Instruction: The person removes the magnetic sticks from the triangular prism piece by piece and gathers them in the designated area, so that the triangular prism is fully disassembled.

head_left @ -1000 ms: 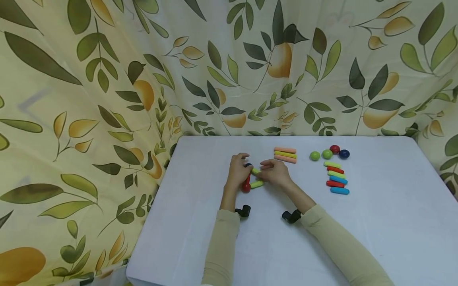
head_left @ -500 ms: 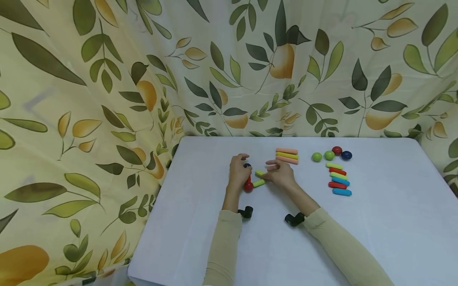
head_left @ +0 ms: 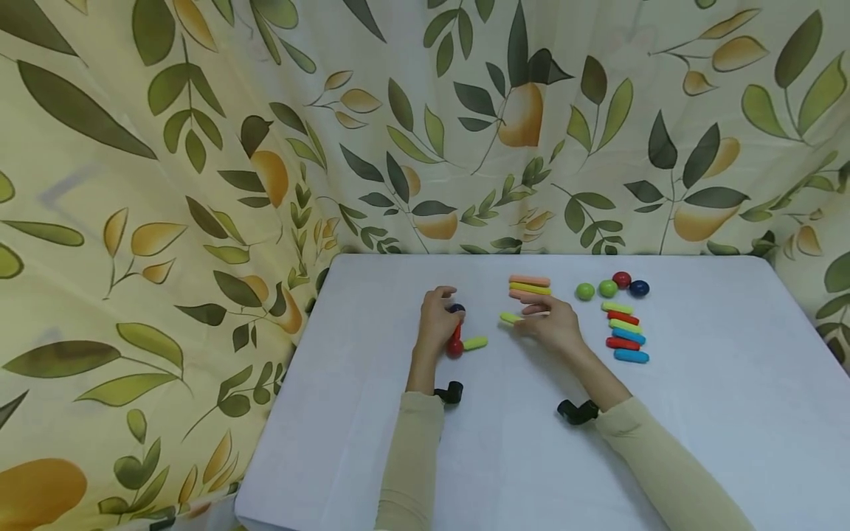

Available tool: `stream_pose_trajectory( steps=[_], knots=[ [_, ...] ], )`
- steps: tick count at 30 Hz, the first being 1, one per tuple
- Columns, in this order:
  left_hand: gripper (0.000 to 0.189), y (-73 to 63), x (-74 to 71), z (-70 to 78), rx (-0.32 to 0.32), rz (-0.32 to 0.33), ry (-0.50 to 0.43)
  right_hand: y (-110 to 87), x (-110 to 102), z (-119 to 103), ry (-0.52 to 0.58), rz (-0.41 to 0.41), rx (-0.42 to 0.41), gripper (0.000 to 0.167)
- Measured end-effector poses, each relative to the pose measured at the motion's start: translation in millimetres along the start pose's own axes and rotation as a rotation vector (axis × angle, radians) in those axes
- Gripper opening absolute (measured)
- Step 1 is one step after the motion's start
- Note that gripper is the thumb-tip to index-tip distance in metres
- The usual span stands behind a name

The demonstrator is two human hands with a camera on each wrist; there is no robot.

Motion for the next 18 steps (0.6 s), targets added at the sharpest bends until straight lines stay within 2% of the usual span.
stream_pose_trajectory(
  steps=[9,14,18],
  knots=[
    [0.054,-1.7,7.9,6.1,0.058,-0.049,0.015,-18.4,-36.7,4.1,-0.083,0.012,-0.077,0.060],
    [0.057,-6.1,17.8,13.0,0.119,-0.122,0.019,-23.8,-64.5,12.2,-0.117,0.052,-0.103,0.059],
    [0.058,-8.2,21.2,16.9,0.140,-0.144,0.020,-28.9,-87.1,18.0,-0.150,0.089,-0.131,0.059]
  ],
)
Point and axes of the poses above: each hand's wrist, its own y-axis towards the middle knuckle, its own x-axis out of the palm, z = x × y, the point moved 10 cm from there along y, towards the middle knuckle, and after that the axes turned 10 degrees about z, right-handed, at the moved point
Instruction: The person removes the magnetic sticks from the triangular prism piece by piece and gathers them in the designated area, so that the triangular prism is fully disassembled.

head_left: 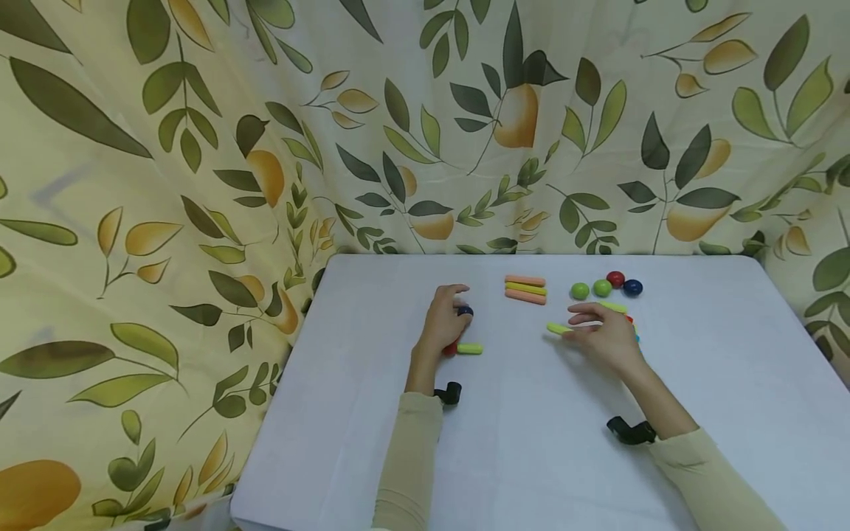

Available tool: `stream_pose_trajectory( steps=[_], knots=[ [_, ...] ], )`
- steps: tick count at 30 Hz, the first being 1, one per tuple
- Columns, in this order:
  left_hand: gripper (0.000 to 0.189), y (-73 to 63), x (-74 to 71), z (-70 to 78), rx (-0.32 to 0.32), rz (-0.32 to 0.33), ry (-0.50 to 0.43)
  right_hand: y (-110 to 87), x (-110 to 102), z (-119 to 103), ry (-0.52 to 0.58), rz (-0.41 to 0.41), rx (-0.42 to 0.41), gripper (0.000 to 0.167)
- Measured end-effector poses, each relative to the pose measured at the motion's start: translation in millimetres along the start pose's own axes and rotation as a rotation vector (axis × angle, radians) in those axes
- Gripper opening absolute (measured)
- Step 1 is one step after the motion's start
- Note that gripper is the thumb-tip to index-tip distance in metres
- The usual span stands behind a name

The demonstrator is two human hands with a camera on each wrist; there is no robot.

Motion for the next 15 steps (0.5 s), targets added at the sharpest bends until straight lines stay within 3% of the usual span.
stream_pose_trajectory(
  steps=[6,15],
  knots=[
    [0.058,-1.9,-0.4,1.1,-0.014,0.002,0.014,-12.6,-24.2,14.6,-0.007,0.006,0.009,0.060],
    [0.058,-2.9,0.0,2.1,-0.022,0.001,0.068,-27.3,-43.8,36.9,-0.068,-0.044,0.029,0.063]
  ],
)
Point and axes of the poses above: each hand's wrist, its own y-axis towards the middle knuckle, its own x-axis out of the palm, z = x × y, the point moved 10 cm from there along y, towards the middle knuckle, and after that the axes turned 10 degrees about z, right-handed, at the moved point
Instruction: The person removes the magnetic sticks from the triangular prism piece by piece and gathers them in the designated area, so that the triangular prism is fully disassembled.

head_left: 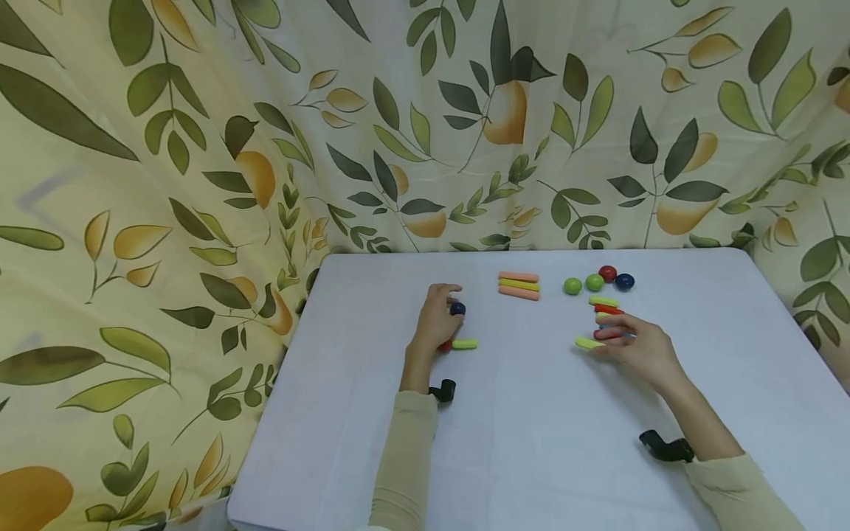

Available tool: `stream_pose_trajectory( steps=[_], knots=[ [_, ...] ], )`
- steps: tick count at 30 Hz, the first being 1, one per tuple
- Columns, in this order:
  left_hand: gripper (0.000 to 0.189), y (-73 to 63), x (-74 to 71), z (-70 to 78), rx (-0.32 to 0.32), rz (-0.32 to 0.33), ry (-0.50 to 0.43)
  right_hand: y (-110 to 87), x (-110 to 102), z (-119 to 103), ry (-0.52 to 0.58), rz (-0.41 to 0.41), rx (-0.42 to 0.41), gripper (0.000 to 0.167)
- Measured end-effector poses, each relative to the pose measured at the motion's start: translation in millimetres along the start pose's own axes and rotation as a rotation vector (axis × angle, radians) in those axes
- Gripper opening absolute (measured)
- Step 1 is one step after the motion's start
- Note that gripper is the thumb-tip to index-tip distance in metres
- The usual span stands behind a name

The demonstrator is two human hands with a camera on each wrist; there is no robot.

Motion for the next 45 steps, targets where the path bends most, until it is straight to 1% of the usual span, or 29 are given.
stream_pose_trajectory(
  steps=[5,10,13,18,25,29,33,36,38,41,45],
  knots=[
    [0.059,1.1,-2.6,-1.1,-0.005,-0.014,0.004,-4.3,0.1,13.0,-0.016,-0.057,0.038,0.066],
    [0.060,-0.2,-4.5,-2.0,-0.007,-0.019,0.015,-8.2,-2.3,24.7,-0.035,-0.075,0.069,0.060],
    [0.061,-2.1,-6.3,-1.4,-0.004,-0.016,0.021,-9.0,-5.6,29.2,-0.058,-0.065,0.085,0.057],
    [0.061,-4.2,-7.4,-1.9,0.000,-0.021,0.050,-8.7,-13.7,36.8,-0.101,-0.020,0.084,0.055],
    [0.065,-7.6,-6.7,-3.7,-0.009,-0.043,0.081,-6.1,-20.0,43.1,-0.129,0.015,0.063,0.059],
    [0.066,-10.0,-9.8,-5.8,-0.016,-0.040,0.078,-4.8,-26.7,42.8,-0.149,0.045,0.087,0.060],
    [0.068,-14.0,-12.6,-9.7,-0.038,-0.047,0.045,-4.9,-33.1,37.0,-0.157,0.088,0.102,0.057],
    [0.069,-17.6,-14.4,-11.5,-0.047,-0.062,0.036,-4.6,-34.9,27.9,-0.142,0.110,0.089,0.055],
    [0.070,-20.8,-16.5,-11.8,-0.056,-0.076,0.031,-3.5,-33.0,20.7,-0.124,0.110,0.075,0.055],
    [0.072,-26.3,-20.6,-11.9,-0.081,-0.108,0.020,-0.6,-23.2,8.3,-0.102,0.089,0.039,0.053],
    [0.078,-33.0,-24.5,-11.6,-0.123,-0.166,0.006,4.4,0.0,-10.1,-0.079,0.043,-0.024,0.050]
  ],
)
Point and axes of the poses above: each hand's wrist, its own y-axis towards the middle knuckle, its own x-axis out of the palm, z = x × y, the point moved 10 cm from there along y, towards the middle knuckle, and after that the axes turned 10 degrees about z, right-handed, at the moved point
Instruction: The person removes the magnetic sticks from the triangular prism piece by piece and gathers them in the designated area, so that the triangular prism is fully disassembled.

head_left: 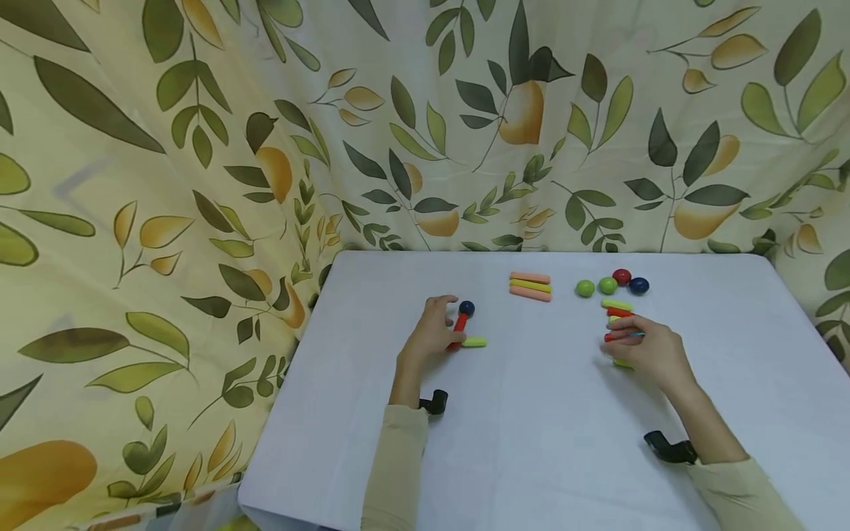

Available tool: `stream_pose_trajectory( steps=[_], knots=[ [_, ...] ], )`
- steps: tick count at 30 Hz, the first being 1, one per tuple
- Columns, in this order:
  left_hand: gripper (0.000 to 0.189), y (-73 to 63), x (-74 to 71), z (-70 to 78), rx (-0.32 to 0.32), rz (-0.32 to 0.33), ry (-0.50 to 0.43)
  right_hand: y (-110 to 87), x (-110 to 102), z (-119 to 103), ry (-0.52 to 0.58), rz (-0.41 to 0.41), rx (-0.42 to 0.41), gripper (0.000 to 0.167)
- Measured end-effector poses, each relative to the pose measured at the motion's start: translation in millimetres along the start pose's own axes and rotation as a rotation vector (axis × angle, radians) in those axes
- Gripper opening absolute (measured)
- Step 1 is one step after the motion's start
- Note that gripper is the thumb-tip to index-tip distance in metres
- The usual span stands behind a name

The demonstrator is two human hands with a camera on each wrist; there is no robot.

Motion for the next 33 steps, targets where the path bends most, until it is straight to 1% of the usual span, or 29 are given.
stream_pose_trajectory(
  steps=[2,4,11,15,20,22,26,30,33],
  knots=[
    [0.080,-2.2,-1.3,-0.9,-0.013,-0.020,0.001,2.6,13.8,-10.5,0.015,-0.031,-0.025,0.049],
    [0.083,-3.5,-2.8,-1.8,-0.023,-0.025,0.001,5.4,28.3,-20.4,0.039,-0.075,-0.036,0.048],
    [0.085,-5.3,-3.5,-8.6,-0.067,-0.024,0.009,14.8,80.9,-53.1,0.126,-0.219,-0.023,0.046],
    [0.084,-5.6,-3.9,-8.9,-0.075,-0.025,0.006,21.2,110.5,-74.7,0.170,-0.266,-0.036,0.044],
    [0.084,-3.1,-4.5,-8.7,-0.078,-0.016,0.040,25.8,142.3,-100.0,0.247,-0.307,-0.040,0.044],
    [0.083,-1.3,-3.7,-10.1,-0.080,-0.011,0.050,25.0,152.6,-107.7,0.283,-0.325,-0.035,0.046],
    [0.083,1.8,-2.8,-13.9,-0.074,0.000,0.058,22.3,168.9,-116.1,0.342,-0.349,0.001,0.048],
    [0.085,3.9,-5.3,-17.3,-0.064,0.008,0.033,20.6,181.5,-120.0,0.413,-0.366,0.041,0.049],
    [0.084,4.8,-8.5,-19.1,-0.071,0.009,0.001,19.8,190.5,-122.5,0.477,-0.387,0.073,0.047]
  ],
)
Point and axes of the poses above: each hand's wrist, its own y-axis towards the middle knuckle, its own x-axis out of the palm, z = x × y, the point moved 10 cm from there along y, towards the middle knuckle, and after that the axes turned 10 degrees about z, right-handed, at the moved point
